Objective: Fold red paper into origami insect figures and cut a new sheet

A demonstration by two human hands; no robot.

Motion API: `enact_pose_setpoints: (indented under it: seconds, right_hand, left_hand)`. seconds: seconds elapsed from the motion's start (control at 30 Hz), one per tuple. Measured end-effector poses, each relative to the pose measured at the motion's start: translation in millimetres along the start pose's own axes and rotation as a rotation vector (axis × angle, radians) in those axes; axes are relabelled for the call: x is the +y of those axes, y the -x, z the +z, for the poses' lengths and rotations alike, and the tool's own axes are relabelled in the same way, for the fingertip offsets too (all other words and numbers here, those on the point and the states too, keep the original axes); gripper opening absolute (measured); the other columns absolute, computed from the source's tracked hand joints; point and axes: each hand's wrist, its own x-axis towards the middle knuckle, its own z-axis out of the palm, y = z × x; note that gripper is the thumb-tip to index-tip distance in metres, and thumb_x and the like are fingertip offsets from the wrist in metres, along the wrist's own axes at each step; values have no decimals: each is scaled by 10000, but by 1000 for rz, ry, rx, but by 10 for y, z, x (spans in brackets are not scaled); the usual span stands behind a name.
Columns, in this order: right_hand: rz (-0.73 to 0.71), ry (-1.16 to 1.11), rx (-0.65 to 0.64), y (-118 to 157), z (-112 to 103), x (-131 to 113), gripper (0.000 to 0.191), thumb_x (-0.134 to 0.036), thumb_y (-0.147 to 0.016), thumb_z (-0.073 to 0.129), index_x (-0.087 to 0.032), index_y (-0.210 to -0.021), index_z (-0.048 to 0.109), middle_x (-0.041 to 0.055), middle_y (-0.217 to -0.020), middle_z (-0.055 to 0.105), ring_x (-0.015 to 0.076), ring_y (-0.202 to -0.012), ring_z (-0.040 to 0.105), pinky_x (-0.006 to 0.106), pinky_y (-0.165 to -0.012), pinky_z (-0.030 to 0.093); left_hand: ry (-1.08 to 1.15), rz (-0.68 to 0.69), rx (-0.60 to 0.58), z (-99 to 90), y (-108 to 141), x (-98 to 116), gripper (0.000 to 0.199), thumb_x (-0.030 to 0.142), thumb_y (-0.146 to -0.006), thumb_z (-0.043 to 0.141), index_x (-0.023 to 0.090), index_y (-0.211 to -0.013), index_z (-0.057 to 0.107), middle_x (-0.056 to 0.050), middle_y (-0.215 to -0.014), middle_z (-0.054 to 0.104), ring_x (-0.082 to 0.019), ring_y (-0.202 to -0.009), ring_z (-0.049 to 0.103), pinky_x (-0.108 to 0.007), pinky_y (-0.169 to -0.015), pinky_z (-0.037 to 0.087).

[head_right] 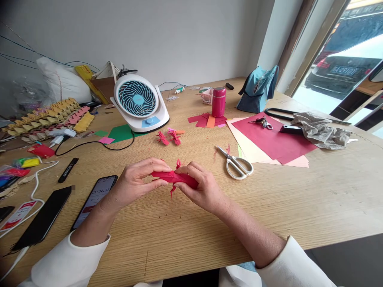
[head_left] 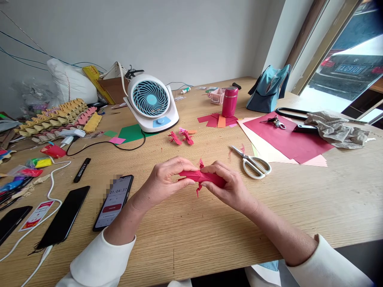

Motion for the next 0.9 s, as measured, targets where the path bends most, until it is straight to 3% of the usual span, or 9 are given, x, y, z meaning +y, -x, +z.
enact_pose_setpoints:
  seconds: [0.47,0.9]
  right_hand:
    - [-27,17,-18,-8,-45,6,236,-276,-929,648,-197,-1151,653,59,-929,612,161,-827,605,286,-732,490]
    - [-16,-34,-37,-15,-31,0,135,-285,-909,667,-186,-997,637,51,-877,628,163,-799,611,279,-710,472]
  left_hand:
    - [64,-49,11,34,-11,37,170,130,-851,709,179,-1014,715,-50,-1004,714,-152,-956,665,-248,-870,510]
    - [13,45,-42,1,-10,29,170,213,-868,711,188,-1035,725,-68,-988,739,-178,-962,686,-279,-867,534]
